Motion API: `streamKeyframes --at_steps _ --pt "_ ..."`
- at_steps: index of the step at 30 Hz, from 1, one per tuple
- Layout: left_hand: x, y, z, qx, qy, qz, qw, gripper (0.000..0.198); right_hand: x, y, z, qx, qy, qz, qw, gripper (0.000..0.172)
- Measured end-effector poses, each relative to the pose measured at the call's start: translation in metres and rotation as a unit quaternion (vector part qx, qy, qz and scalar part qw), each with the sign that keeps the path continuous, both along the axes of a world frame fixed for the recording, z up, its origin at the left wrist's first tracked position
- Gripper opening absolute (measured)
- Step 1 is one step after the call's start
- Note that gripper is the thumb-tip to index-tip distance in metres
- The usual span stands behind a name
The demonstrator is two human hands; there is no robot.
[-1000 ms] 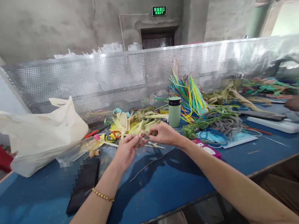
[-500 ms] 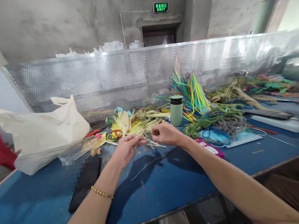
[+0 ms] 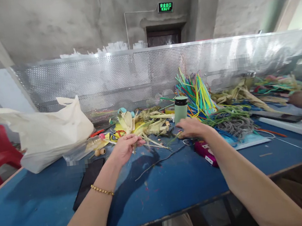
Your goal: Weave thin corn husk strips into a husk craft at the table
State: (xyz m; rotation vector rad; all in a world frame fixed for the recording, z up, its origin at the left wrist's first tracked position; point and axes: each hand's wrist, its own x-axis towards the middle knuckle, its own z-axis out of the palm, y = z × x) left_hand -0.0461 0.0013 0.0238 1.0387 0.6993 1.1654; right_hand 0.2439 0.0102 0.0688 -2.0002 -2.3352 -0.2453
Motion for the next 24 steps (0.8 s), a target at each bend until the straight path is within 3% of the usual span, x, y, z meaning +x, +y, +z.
streamKeyframes --at_steps 3,6,9,14,21,24 --pt "0.000 0.000 -0.001 0.007 0.011 -0.006 1.000 0.006 -0.033 -0.006 0.009 0.026 0.157 0.221 0.962 0.042" --pt "-0.001 0.002 -0.003 0.004 0.010 -0.001 1.000 0.005 -0.066 0.002 0.000 -0.030 0.249 0.298 0.921 0.030" --pt "-0.003 0.005 -0.005 0.005 0.016 0.004 1.000 0.005 -0.081 0.016 -0.020 -0.072 0.294 0.305 0.903 0.016" --pt "0.001 0.003 -0.006 0.007 0.047 -0.019 0.999 0.008 -0.075 0.023 -0.034 -0.116 0.393 0.303 0.860 0.023" --pt "0.013 -0.004 -0.010 -0.052 -0.017 -0.089 0.995 0.009 -0.080 0.015 -0.026 -0.066 0.356 0.302 0.882 0.020" --pt "0.011 0.000 -0.011 -0.031 -0.009 -0.066 0.997 0.010 -0.078 0.017 -0.026 -0.061 0.358 0.298 0.883 0.023"
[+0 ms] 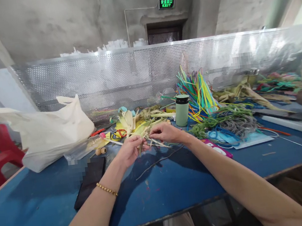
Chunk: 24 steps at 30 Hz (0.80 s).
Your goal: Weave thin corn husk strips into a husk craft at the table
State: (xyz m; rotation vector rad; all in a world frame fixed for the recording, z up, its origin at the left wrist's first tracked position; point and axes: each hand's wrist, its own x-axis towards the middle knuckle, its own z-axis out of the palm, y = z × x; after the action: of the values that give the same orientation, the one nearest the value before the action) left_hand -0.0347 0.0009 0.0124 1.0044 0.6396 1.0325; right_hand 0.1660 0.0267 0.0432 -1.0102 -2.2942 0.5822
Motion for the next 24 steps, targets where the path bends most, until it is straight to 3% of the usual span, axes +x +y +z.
streamKeyframes --at_steps 6,14,18,24 --pt "-0.006 0.005 0.001 0.006 0.066 0.111 0.992 0.009 0.018 0.006 0.006 -0.017 -0.001 -0.014 1.000 0.024" --pt "-0.008 0.003 -0.001 0.049 0.173 0.041 0.983 0.010 0.028 0.011 0.013 -0.027 -0.055 0.004 0.998 0.023" --pt "-0.021 0.011 0.004 0.038 0.109 0.106 0.988 0.008 0.047 0.020 0.012 -0.083 -0.040 0.004 0.996 0.025" --pt "-0.032 0.021 0.007 -0.005 0.050 0.171 0.984 0.011 0.077 0.026 0.005 -0.129 -0.038 -0.075 0.988 0.023"
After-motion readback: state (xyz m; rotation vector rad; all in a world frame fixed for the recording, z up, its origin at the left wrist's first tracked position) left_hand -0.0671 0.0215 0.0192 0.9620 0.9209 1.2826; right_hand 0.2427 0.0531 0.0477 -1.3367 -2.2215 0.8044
